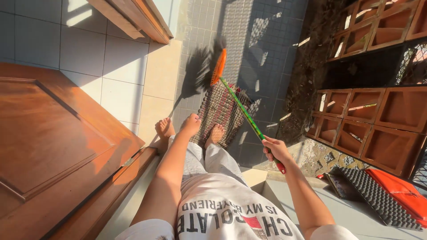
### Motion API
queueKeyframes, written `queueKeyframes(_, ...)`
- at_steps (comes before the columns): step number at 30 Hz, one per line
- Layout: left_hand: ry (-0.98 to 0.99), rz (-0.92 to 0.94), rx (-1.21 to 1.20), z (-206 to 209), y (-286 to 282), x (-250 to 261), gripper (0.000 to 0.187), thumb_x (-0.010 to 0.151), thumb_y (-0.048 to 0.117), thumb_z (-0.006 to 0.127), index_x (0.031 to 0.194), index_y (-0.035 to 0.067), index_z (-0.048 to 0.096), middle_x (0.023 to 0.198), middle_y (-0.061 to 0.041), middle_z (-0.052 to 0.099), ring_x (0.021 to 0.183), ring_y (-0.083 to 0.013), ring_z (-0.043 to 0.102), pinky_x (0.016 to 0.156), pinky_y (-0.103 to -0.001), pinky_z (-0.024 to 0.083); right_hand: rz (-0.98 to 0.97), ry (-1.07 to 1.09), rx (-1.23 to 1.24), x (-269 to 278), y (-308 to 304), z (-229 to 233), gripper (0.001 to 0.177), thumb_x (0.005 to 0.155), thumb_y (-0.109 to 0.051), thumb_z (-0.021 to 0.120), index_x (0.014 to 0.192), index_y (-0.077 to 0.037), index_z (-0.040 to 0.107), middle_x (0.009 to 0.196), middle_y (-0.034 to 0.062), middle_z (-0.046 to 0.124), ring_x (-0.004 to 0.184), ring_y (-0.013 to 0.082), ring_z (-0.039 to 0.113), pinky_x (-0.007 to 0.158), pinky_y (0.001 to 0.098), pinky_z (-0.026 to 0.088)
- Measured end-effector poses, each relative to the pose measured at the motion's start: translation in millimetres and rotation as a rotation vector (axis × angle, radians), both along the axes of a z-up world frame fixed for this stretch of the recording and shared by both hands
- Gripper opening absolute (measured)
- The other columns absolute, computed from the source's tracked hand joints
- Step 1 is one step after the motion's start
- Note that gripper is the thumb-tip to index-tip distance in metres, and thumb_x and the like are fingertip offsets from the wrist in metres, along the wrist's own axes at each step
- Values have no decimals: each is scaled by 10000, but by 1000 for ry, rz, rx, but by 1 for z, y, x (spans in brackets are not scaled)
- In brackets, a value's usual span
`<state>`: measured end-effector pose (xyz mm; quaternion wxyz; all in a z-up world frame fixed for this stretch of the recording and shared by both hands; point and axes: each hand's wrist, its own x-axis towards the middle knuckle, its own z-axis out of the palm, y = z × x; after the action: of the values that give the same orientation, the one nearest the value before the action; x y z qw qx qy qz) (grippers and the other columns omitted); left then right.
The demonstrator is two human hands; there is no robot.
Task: Tidying a room by sweeping the floor with a broom and organizing objects on shelves and tables.
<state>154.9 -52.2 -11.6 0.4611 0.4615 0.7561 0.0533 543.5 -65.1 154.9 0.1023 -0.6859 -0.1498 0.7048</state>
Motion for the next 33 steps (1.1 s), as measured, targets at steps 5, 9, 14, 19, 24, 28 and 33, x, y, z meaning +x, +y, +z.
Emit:
queueKeyframes(5, 22, -27, -8, -1, 13, -2, 357, 956, 334, 620, 1229, 104, 621, 1199, -142, 721, 1139, -357, 666, 976, -453, 513, 201, 88, -13, -70, 36, -66, 426, 988, -163, 644, 1402, -61, 630, 655, 47, 589, 440, 89, 470, 374, 269, 370)
queueKeyframes(9, 23, -38, -53, -2, 15, -10, 366, 956, 314, 612, 1257, 106, 599, 1206, -126, 720, 1131, -345, 672, 974, -448, 519, 235, 78, 17, -85, 96, -91, 391, 959, -170, 686, 1313, -5, 697, 673, 68, 616, 444, 94, 499, 372, 278, 384)
queueKeyframes(14, 31, -76, -122, -3, 26, -5, 352, 967, 312, 604, 1253, 108, 598, 1196, -110, 729, 1124, -326, 680, 963, -442, 525, 5, 68, 25, -29, 118, -102, 327, 994, -197, 640, 1267, -21, 678, 671, 69, 601, 462, 91, 464, 387, 257, 358)
queueKeyframes(19, 53, -183, -158, -8, 42, 7, 349, 971, 311, 608, 1260, 116, 598, 1200, -101, 728, 1125, -315, 677, 957, -432, 523, -448, 101, -31, 80, 58, -117, 222, 1031, -254, 620, 1160, -75, 592, 704, 23, 549, 499, 68, 420, 411, 223, 346)
queueKeyframes(24, -6, -229, -116, 3, 79, 32, 355, 956, 310, 607, 1256, 119, 604, 1198, -99, 725, 1123, -313, 682, 957, -426, 522, -586, -189, 81, 145, -4, -93, 225, 984, -211, 622, 1187, -126, 574, 691, 24, 523, 496, 84, 421, 434, 252, 372)
queueKeyframes(28, -37, -253, -63, -6, 104, 46, 352, 953, 315, 611, 1239, 111, 615, 1191, -118, 725, 1127, -325, 684, 965, -429, 524, -671, -295, 115, 96, 9, -26, 273, 973, -171, 669, 1231, -111, 605, 684, 35, 532, 489, 102, 443, 431, 271, 360)
queueKeyframes(33, -58, -295, -64, -5, 135, 45, 362, 951, 330, 616, 1244, 117, 614, 1203, -137, 717, 1134, -338, 674, 973, -439, 519, -363, 140, 169, -7, 103, -7, 379, 989, -171, 635, 1363, -117, 666, 656, 4, 547, 447, 63, 439, 385, 237, 355)
